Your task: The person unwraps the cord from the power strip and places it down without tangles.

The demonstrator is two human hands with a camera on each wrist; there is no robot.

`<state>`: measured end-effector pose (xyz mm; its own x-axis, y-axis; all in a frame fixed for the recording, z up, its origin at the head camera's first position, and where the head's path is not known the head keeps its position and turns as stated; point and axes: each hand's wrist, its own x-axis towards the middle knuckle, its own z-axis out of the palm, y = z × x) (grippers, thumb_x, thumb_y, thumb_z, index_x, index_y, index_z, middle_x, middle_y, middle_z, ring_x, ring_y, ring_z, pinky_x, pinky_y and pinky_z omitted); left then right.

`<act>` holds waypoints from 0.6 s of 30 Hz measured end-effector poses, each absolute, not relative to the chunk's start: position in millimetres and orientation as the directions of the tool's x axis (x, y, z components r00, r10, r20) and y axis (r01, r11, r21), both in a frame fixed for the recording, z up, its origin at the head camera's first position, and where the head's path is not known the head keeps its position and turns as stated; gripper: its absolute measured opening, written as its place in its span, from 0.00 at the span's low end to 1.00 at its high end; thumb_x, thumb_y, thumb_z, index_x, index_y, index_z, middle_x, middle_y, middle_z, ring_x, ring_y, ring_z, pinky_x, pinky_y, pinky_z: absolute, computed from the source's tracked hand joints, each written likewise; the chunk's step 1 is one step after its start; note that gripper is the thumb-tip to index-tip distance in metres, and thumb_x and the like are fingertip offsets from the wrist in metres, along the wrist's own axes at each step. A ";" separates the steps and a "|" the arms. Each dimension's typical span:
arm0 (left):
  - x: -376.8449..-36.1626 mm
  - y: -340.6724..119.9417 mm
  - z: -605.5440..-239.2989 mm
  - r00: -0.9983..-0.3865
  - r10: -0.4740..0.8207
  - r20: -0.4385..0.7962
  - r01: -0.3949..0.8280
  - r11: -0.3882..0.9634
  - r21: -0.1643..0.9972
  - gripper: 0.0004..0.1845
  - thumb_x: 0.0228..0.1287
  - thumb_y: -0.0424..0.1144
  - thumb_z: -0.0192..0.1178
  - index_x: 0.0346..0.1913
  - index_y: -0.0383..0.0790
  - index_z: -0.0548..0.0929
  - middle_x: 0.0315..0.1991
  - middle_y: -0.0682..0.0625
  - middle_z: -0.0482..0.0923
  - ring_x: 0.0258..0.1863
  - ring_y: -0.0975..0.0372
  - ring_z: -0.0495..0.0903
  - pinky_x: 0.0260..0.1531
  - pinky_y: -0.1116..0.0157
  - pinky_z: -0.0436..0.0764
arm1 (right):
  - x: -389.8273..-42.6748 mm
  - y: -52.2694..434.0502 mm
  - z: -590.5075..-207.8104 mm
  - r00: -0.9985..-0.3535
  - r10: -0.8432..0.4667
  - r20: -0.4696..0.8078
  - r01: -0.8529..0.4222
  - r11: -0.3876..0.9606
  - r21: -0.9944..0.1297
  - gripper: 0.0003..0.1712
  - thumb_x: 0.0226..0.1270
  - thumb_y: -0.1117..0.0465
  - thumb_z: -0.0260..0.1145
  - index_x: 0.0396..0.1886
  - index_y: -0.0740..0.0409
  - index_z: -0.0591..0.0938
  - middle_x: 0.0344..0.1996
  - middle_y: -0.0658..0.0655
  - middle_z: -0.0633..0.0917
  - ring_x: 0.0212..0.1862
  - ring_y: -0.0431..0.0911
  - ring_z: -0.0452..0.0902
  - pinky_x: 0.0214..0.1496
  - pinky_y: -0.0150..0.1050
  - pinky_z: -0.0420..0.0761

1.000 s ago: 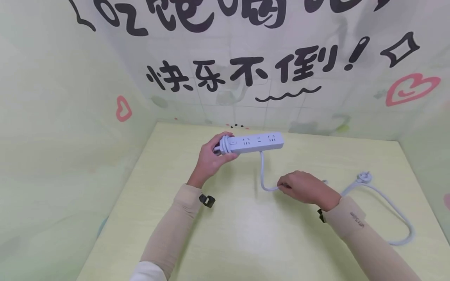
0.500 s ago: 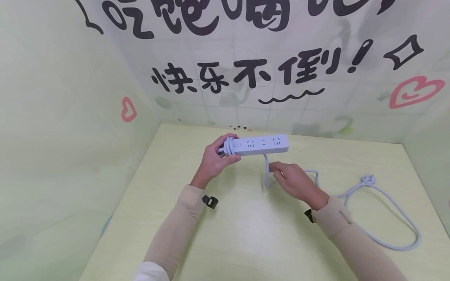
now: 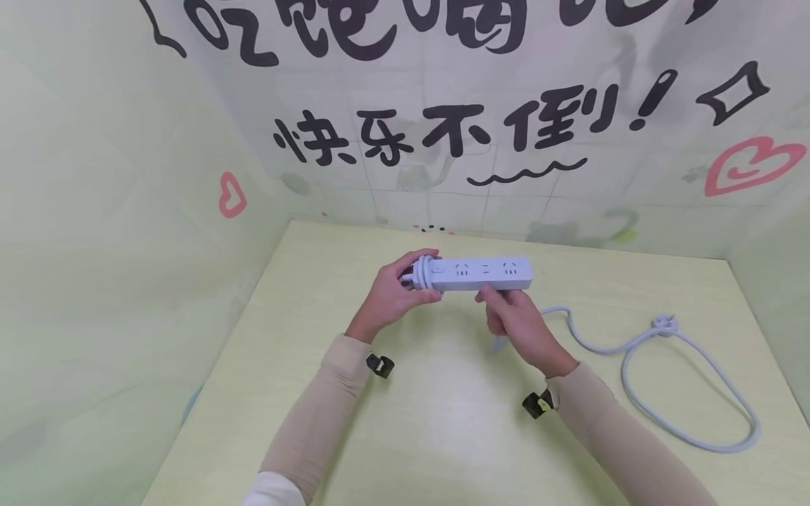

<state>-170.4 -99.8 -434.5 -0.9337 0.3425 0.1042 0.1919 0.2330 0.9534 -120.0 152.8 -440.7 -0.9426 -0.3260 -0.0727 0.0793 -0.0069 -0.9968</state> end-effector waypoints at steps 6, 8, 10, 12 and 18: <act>-171.1 -96.0 -433.1 -0.938 0.337 0.088 0.115 0.063 0.991 0.44 0.48 0.25 0.77 0.69 0.45 0.69 0.66 0.47 0.79 0.61 0.53 0.80 0.60 0.63 0.82 | -122.0 155.6 -438.1 -0.947 -0.308 -0.096 0.194 -0.306 -0.932 0.25 0.81 0.38 0.48 0.58 0.51 0.75 0.31 0.48 0.73 0.16 0.37 0.55 0.23 0.38 0.47; -170.7 -94.9 -433.9 -0.935 0.346 0.080 0.090 0.012 0.996 0.42 0.49 0.23 0.76 0.66 0.44 0.67 0.67 0.46 0.79 0.63 0.53 0.80 0.60 0.63 0.82 | -122.3 156.3 -437.4 -0.952 -0.291 -0.094 0.194 -0.339 -0.921 0.24 0.82 0.40 0.48 0.59 0.51 0.75 0.29 0.48 0.73 0.15 0.37 0.55 0.23 0.38 0.46; -170.0 -94.9 -435.3 -0.931 0.358 0.072 0.066 -0.031 0.997 0.39 0.51 0.22 0.73 0.63 0.44 0.66 0.68 0.45 0.78 0.64 0.52 0.79 0.59 0.64 0.83 | -122.1 157.5 -436.0 -0.958 -0.271 -0.091 0.190 -0.362 -0.913 0.23 0.82 0.41 0.49 0.59 0.51 0.76 0.28 0.48 0.73 0.14 0.39 0.53 0.22 0.38 0.45; -169.2 -96.7 -436.7 -0.922 0.378 0.083 0.056 -0.083 0.995 0.34 0.54 0.21 0.70 0.61 0.45 0.66 0.70 0.41 0.76 0.63 0.55 0.80 0.59 0.65 0.83 | -121.9 159.1 -433.1 -0.963 -0.254 -0.090 0.187 -0.390 -0.902 0.23 0.82 0.41 0.49 0.58 0.53 0.76 0.28 0.48 0.74 0.14 0.39 0.52 0.22 0.38 0.44; -167.3 -97.3 -437.1 -0.905 0.398 0.153 0.124 -0.099 0.987 0.27 0.58 0.20 0.62 0.61 0.27 0.67 0.65 0.26 0.72 0.54 0.66 0.81 0.57 0.72 0.82 | -122.5 163.8 -430.1 -0.970 -0.224 -0.094 0.184 -0.427 -0.885 0.23 0.83 0.42 0.48 0.57 0.54 0.76 0.26 0.48 0.75 0.13 0.38 0.53 0.21 0.37 0.43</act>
